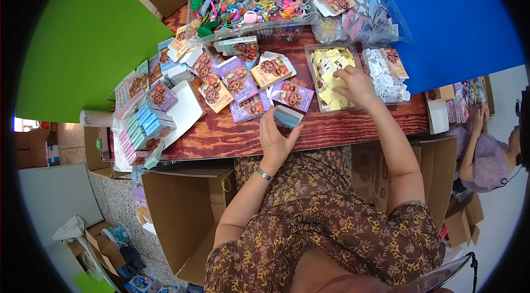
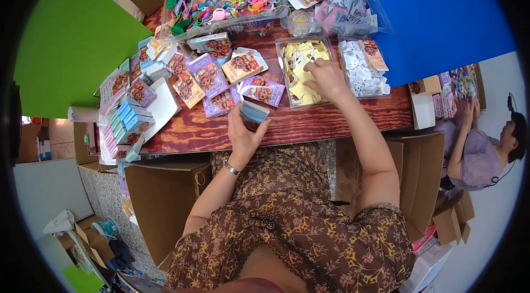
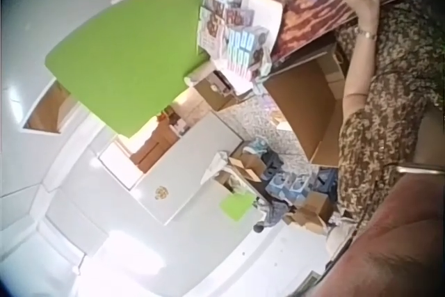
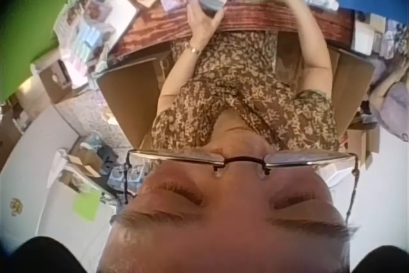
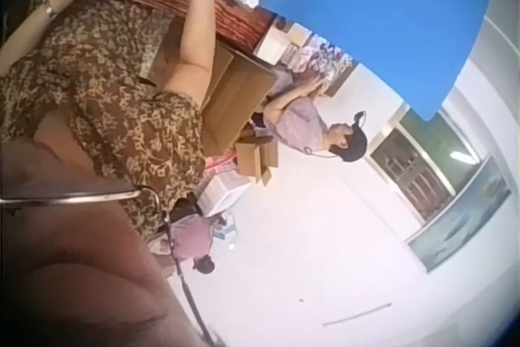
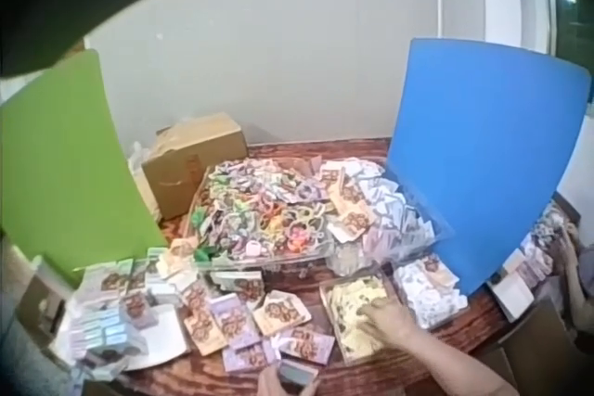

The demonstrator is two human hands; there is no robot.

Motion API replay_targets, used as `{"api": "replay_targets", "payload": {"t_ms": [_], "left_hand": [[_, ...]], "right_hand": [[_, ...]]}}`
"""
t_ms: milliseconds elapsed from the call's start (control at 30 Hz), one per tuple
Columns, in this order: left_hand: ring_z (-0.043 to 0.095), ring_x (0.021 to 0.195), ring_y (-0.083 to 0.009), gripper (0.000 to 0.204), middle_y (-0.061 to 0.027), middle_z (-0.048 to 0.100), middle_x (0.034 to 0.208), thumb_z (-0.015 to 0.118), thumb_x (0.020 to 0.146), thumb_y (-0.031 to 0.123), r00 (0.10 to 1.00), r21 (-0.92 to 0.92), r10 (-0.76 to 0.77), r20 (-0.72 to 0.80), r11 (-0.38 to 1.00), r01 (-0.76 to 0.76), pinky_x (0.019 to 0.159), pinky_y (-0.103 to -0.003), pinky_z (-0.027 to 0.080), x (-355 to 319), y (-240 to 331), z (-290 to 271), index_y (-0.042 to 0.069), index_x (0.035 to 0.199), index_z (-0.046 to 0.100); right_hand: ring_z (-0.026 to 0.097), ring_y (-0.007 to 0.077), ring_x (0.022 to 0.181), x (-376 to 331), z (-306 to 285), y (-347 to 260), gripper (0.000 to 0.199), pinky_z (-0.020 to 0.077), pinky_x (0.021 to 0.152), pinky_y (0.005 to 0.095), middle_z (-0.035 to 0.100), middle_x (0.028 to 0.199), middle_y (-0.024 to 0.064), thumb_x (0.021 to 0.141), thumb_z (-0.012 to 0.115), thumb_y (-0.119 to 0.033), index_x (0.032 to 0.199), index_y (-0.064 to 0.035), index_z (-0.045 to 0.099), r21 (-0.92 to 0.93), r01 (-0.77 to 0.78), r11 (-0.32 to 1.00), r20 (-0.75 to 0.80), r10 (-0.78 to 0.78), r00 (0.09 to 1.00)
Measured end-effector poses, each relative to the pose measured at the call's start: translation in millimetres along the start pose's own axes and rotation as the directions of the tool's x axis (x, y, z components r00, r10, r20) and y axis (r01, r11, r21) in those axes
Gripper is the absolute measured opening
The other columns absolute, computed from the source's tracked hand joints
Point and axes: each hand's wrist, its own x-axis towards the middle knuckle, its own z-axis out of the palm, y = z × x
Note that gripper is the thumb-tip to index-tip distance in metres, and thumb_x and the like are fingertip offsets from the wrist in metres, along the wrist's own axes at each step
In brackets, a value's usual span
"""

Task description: Sort and organize small packaged items on a table.

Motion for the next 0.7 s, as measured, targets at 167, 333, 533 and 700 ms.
{"api": "replay_targets", "payload": {"t_ms": [167, 333, 533, 700], "left_hand": [[0.060, 0.110, -0.0404, 0.085, -0.0248, 0.057, 0.123, 0.091, 0.075, 0.023, 0.999, 0.031, 0.042, -0.021, 0.999, -0.041, 0.093, -0.045, 0.051, 1.6, -0.9, 1.8, -0.007, 0.139, 0.044], [0.059, 0.110, -0.0392, 0.082, -0.0238, 0.057, 0.123, 0.090, 0.077, 0.023, 1.000, 0.032, 0.004, 0.009, 0.999, -0.004, 0.093, -0.044, 0.050, 2.9, 1.6, -2.3, -0.006, 0.139, 0.045], [0.059, 0.110, -0.0393, 0.082, -0.0236, 0.057, 0.123, 0.090, 0.077, 0.022, 1.000, 0.031, 0.023, 0.000, 0.999, -0.023, 0.093, -0.045, 0.050, 3.3, 2.4, 1.1, -0.005, 0.140, 0.044], [0.058, 0.112, -0.0394, 0.083, -0.0227, 0.055, 0.125, 0.089, 0.077, 0.021, 0.998, -0.013, -0.034, 0.059, 0.999, 0.035, 0.094, -0.045, 0.050, 2.3, 2.7, -2.0, -0.005, 0.141, 0.043]], "right_hand": [[0.063, 0.0313, 0.109, -5.5, 14.1, 21.9, 0.025, 0.0500, 0.091, 0.0460, 0.065, 0.106, 0.0095, 0.084, 0.078, -0.029, 0.100, -0.0128, 0.068, -0.096, 0.105, 0.990, 0.116, -0.094, 0.989], [0.066, 0.0331, 0.097, -9.0, 24.5, 19.0, 0.026, 0.0534, 0.082, 0.0449, 0.066, 0.097, 0.0117, 0.091, 0.072, -0.029, 0.099, -0.0072, 0.061, -0.104, 0.109, 0.989, 0.025, -0.107, 0.994], [0.069, 0.0376, 0.085, -16.3, 23.4, 16.4, 0.025, 0.0521, 0.074, 0.0478, 0.071, 0.088, 0.0165, 0.094, 0.070, -0.022, 0.108, -0.0065, 0.056, 0.257, 0.026, 0.966, 0.083, -0.049, 0.995], [0.069, 0.0367, 0.086, -20.5, 33.2, 17.4, 0.016, 0.0538, 0.078, 0.0447, 0.070, 0.088, 0.0150, 0.090, 0.071, -0.016, 0.100, -0.0058, 0.065, 0.033, 0.170, 0.985, -0.053, -0.168, 0.984]]}}
